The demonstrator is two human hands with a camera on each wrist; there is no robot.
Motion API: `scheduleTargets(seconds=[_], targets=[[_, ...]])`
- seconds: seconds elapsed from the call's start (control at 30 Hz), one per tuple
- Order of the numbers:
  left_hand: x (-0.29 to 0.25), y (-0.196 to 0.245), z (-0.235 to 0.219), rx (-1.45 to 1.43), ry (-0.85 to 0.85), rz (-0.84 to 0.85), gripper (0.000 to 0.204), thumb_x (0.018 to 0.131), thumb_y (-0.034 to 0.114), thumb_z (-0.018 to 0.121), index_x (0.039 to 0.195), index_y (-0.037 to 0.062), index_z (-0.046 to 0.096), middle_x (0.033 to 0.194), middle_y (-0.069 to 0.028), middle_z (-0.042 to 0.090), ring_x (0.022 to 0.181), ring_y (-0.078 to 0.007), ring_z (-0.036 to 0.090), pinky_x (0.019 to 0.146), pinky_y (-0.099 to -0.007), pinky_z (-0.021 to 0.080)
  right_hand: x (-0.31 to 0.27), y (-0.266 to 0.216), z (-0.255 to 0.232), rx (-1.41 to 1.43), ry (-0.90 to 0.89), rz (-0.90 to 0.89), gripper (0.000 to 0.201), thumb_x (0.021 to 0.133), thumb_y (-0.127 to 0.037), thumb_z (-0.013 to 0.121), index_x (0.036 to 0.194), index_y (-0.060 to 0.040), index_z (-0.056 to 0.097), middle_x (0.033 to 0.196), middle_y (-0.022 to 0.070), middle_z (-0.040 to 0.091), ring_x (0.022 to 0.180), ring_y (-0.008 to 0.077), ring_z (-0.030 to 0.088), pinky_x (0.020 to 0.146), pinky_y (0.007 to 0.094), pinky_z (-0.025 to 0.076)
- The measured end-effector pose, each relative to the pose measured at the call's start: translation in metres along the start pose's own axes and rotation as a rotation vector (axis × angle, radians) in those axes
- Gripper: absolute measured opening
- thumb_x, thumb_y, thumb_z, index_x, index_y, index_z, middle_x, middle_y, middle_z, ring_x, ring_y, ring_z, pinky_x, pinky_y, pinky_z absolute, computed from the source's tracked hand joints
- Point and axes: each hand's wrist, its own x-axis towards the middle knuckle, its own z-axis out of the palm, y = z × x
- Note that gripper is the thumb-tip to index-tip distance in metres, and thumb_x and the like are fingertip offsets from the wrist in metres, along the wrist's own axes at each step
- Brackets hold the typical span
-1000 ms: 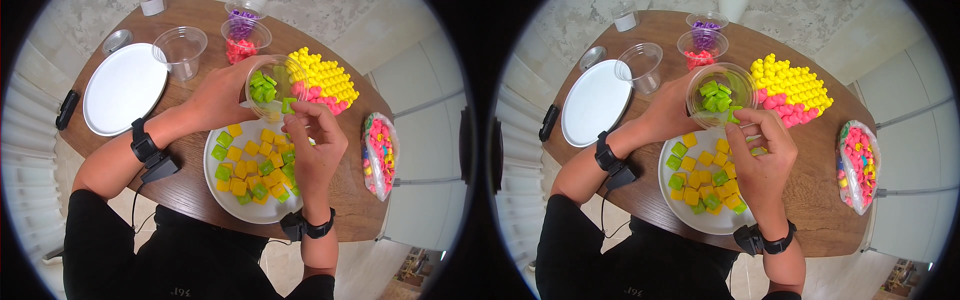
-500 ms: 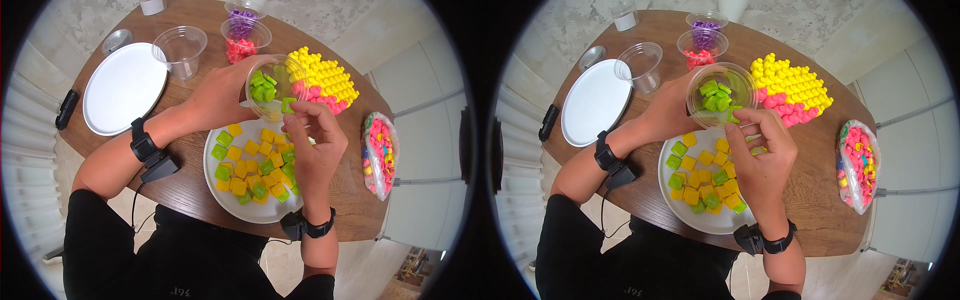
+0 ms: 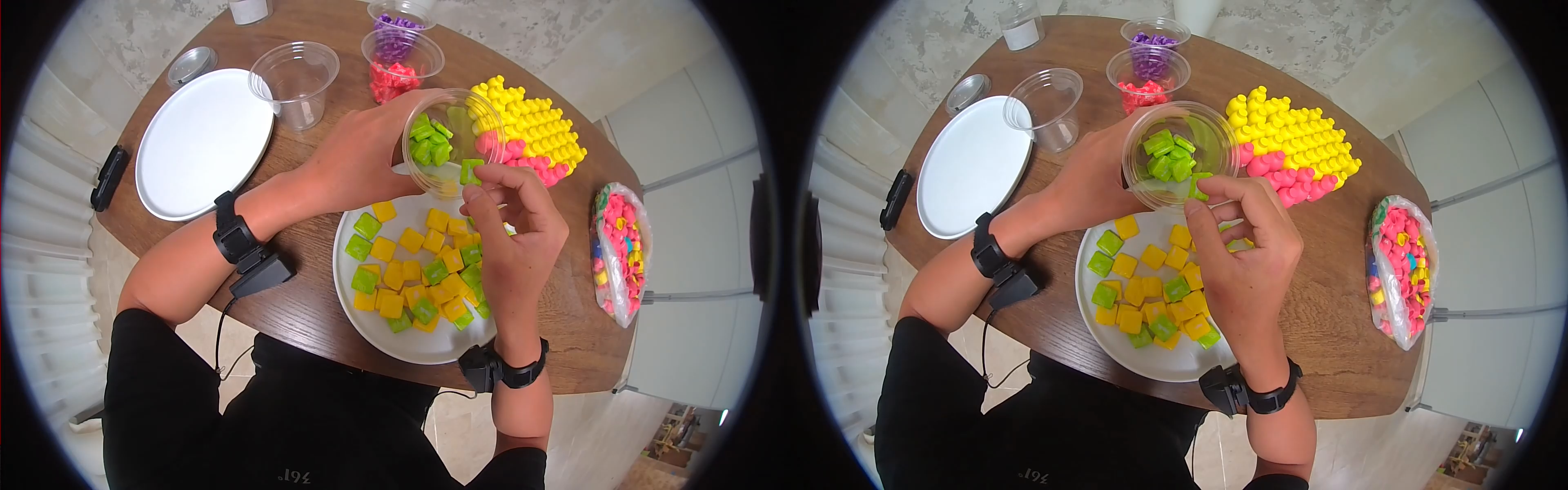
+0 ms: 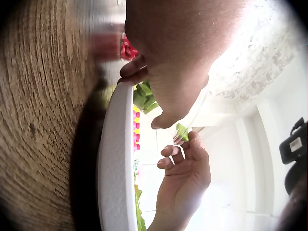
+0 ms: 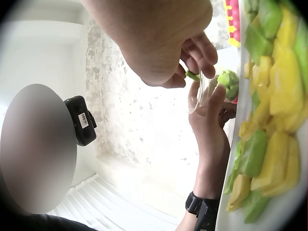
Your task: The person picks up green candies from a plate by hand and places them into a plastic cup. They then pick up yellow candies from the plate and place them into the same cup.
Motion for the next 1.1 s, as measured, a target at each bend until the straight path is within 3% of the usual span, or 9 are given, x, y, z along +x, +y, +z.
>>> scheduleTargets(seconds=[1.1], targets=[[-0.0006,-0.0027,0.0015,0.024,0.005,0.013,0.086,0.079,0.023,0.093,0.153,0.0099,0.051,0.14,-0.0158,0.069,0.125,-0.0366,0.07,0.101,-0.0441,0.059,0.0004,-0.0011,-0.0008,-0.013,-0.015,-0.03,0.017,0.09,0.002,0.078,0.107,0.0021,0.077,0.1,0.0075,0.072,0.082,0.0113,0.07,0.064,0.0245,0.053]])
